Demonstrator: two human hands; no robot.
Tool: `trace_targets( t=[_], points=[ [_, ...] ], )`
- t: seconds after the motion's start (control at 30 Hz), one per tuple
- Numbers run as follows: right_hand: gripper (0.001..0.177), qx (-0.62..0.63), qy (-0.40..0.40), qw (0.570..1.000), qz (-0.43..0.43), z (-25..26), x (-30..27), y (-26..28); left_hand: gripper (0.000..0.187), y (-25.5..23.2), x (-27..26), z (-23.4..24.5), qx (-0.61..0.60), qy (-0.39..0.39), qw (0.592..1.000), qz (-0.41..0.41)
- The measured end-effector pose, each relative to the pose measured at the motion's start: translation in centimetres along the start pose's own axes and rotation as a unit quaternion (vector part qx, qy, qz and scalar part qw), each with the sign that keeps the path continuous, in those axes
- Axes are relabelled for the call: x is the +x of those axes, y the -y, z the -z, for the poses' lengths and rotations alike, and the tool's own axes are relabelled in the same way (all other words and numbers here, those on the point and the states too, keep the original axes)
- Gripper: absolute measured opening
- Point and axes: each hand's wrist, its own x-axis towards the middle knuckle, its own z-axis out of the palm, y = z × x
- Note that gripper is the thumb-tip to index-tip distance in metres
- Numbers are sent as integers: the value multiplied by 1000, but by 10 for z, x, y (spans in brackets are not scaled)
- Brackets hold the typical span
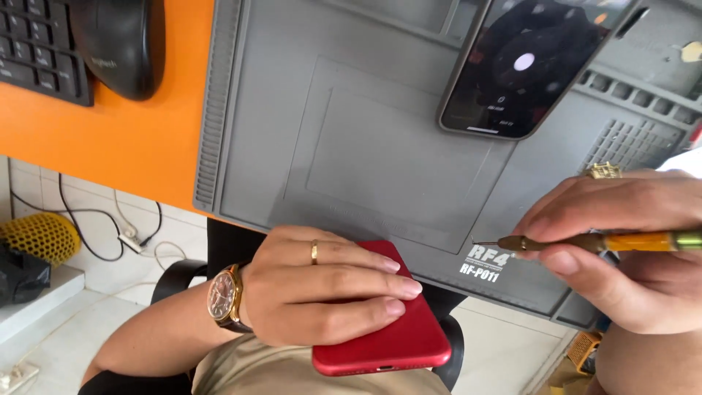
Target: The person works on a red smartphone at a desk, using a screwdriver to remove screws from the bottom edge. They then apply a strip of masking tape across the back of the phone and place it on the desk.
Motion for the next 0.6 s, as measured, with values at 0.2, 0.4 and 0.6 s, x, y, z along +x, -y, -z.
trace_targets(
  t=[0.2,0.4,0.6],
  points=[
    [44,-49,-12,998,23,17,-16,-10,14,12,27,-11,36,15,999,-5],
    [29,104,-176,976,70,8,-91,-69,32,25,62,-39,0,-49,999,-10],
    [28,-57,-47,995,61,22,-90,-26,23,25,59,-61,67,-38,997,30]
  ],
)
